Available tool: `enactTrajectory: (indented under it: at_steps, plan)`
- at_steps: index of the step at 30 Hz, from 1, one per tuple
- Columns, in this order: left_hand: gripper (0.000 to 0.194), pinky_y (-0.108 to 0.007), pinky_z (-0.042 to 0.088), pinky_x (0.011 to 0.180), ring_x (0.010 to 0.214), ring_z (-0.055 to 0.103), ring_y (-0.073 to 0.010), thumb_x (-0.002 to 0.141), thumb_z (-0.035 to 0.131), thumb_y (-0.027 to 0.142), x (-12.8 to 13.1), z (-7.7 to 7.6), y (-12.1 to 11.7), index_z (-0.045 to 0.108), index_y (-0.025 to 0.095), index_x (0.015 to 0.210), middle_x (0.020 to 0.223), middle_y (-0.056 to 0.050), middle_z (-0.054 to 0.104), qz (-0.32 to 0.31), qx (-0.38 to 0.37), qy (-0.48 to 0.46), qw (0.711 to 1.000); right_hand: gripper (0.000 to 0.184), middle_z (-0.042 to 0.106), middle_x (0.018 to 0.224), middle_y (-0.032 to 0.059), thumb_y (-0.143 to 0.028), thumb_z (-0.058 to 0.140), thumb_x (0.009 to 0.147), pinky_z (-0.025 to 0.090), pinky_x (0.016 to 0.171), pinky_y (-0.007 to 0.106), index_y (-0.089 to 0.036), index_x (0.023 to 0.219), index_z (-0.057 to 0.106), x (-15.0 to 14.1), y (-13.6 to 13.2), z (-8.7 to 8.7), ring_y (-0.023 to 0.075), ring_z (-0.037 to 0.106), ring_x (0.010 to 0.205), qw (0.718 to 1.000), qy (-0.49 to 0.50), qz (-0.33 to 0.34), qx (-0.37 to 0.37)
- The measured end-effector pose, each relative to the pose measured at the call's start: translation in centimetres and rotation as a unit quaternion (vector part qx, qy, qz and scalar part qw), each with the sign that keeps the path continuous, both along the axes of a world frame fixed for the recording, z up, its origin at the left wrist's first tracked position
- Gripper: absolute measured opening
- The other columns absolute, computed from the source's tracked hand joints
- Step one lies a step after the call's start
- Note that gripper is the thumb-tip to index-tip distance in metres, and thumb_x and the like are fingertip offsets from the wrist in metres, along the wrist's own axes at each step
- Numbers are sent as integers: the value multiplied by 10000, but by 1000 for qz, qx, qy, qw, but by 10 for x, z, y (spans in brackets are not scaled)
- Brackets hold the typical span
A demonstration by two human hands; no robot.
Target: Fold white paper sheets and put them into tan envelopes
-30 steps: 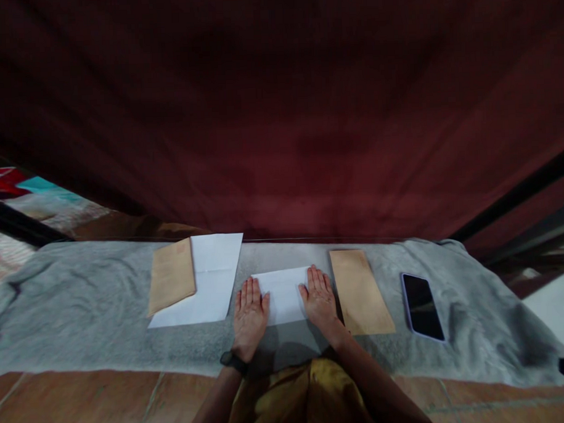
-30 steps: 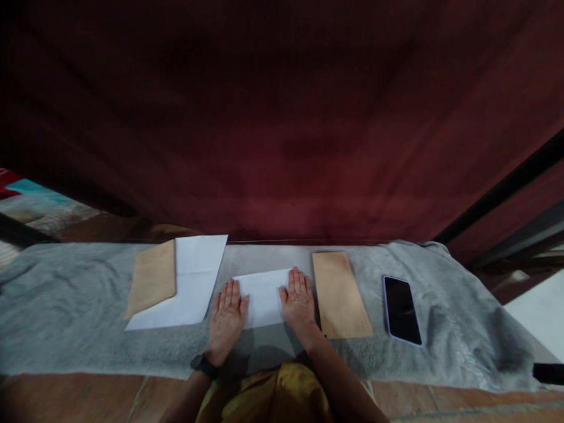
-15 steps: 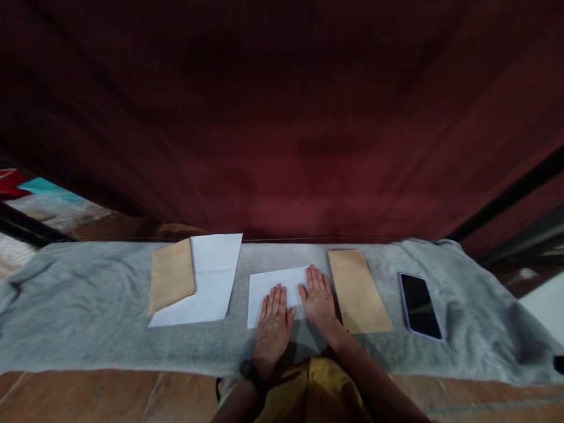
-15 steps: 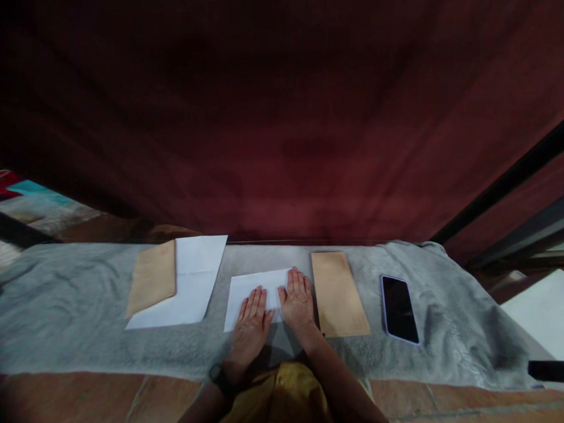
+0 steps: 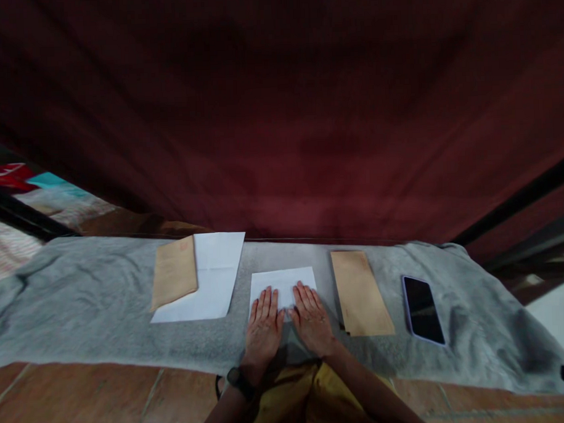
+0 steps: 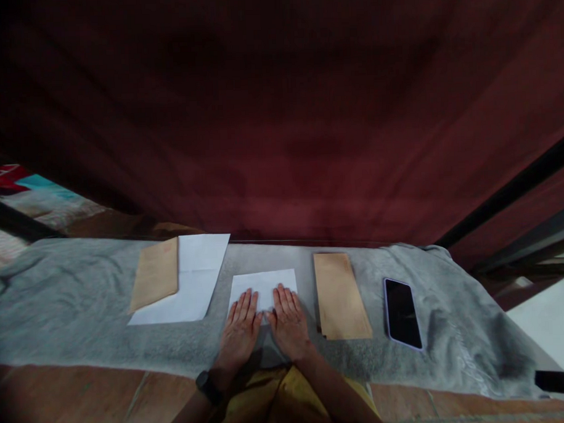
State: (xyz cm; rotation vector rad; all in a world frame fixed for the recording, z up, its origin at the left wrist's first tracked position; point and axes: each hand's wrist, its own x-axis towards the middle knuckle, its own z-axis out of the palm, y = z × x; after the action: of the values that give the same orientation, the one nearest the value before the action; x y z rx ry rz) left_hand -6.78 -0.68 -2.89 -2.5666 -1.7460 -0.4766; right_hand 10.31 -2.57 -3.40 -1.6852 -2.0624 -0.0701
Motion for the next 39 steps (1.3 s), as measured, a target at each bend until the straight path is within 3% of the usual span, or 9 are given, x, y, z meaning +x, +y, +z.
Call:
enactTrajectory:
  at_steps: [9,14,18,23,29,32,35,37,39]
  plan:
    - [615,-540,310,1219,1493,379,-333,1020,377,415,-24,0,-11,431,69,1526,1584,-213,425,77,8,-72,994,611,435,1589,178,-398,385,1076,324,1208,466,-83,1594,309,24,-11,-3,282,397,1478,998,-18,-61,8]
    - [545,-567,404,1147,1407,497,-344,986,404,372,-39,5,-4,535,109,1445,1492,-197,552,126,-43,-167,977,622,456,1574,186,-386,407,1071,327,1206,468,-76,1599,291,22,-12,-4,290,415,1465,997,-20,-66,19]
    - [504,-556,473,1065,1221,637,-357,910,524,410,-45,15,17,636,140,1321,1285,-174,701,159,-102,-293,937,629,462,1569,186,-375,401,1068,334,1202,474,-93,1613,263,23,-11,-5,291,441,1448,998,-15,-63,27]
    - [551,-475,558,869,895,727,-308,737,713,401,-44,27,41,673,110,1203,941,-119,759,250,-218,-447,831,606,478,1559,182,-373,414,1061,339,1198,462,-82,1586,331,23,-11,-6,287,446,1445,997,-16,-64,32]
    - [458,-367,565,726,779,715,-250,614,805,478,-39,37,35,712,154,923,772,-46,733,247,-245,-507,789,564,486,1554,179,-335,402,1062,349,1194,471,-86,1567,372,24,-10,-4,281,441,1451,998,-3,-63,27]
    - [470,-330,542,645,780,716,-240,622,777,524,-37,49,29,697,161,909,846,-69,749,259,-249,-536,764,578,446,1584,170,-327,401,1059,363,1192,472,-100,1587,336,24,-12,6,279,416,1471,999,14,-42,11]
    - [463,-291,488,553,719,692,-220,616,776,520,-31,71,28,682,169,904,833,-56,741,260,-255,-577,731,708,337,1649,133,-405,466,1030,394,1186,447,-148,1635,203,17,-14,26,264,357,1508,999,34,36,-11]
    - [434,-274,477,555,691,668,-197,620,785,510,-23,88,30,678,176,877,783,-29,724,225,-255,-588,733,801,270,1677,106,-443,518,996,389,1195,456,-188,1649,132,8,-12,42,264,324,1525,995,47,89,-20]
    - [433,-274,496,587,720,669,-192,646,777,532,-13,105,30,684,179,879,799,-30,726,179,-259,-585,747,748,283,1674,92,-356,493,1000,388,1200,446,-212,1649,149,-2,-7,57,254,348,1514,992,77,95,-14]
